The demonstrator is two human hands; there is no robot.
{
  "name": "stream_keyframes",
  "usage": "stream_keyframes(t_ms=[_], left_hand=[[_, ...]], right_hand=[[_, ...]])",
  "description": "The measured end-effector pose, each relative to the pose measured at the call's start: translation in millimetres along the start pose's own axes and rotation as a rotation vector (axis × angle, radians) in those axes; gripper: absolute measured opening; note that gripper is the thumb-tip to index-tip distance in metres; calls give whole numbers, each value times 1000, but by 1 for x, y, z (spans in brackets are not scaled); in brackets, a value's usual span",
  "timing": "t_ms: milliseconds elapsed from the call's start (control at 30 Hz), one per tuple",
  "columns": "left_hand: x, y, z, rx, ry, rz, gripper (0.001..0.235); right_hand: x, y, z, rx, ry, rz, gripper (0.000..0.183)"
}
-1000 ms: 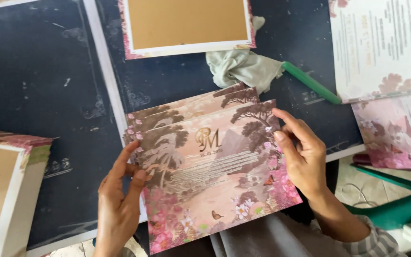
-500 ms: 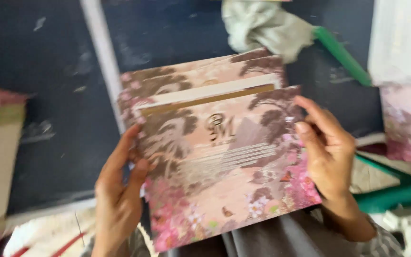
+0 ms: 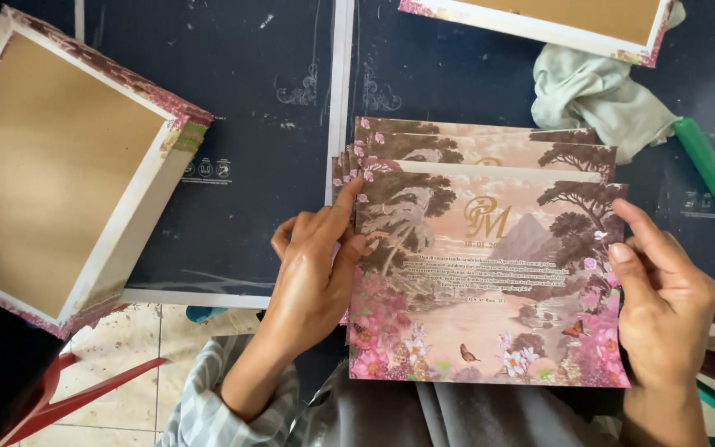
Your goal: Applying glue to the edges of cardboard boards and assembling them with decorative paper covers.
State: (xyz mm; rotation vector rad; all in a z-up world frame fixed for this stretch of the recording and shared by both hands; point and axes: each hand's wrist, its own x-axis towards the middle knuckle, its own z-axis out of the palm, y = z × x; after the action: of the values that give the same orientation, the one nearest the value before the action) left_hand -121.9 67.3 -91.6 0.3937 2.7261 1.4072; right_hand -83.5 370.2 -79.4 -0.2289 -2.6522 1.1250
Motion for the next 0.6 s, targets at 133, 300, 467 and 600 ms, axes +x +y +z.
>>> stream_keyframes(t_ms=[133,300,467,600], left_hand=[[10,-5,1,10,-10,-32,52],[14,-8,1,23,-25,-23,53],[14,-8,2,95,-54,-38,52],[16,-12,5,217,-68,-5,56]], right_hand=[[8,0,4,9,-9,25,39],[13,-5,3,-35,-44,42,40],[15,-8,2,-60,-80,64,40],[18,3,3,-73,-59,43,40]])
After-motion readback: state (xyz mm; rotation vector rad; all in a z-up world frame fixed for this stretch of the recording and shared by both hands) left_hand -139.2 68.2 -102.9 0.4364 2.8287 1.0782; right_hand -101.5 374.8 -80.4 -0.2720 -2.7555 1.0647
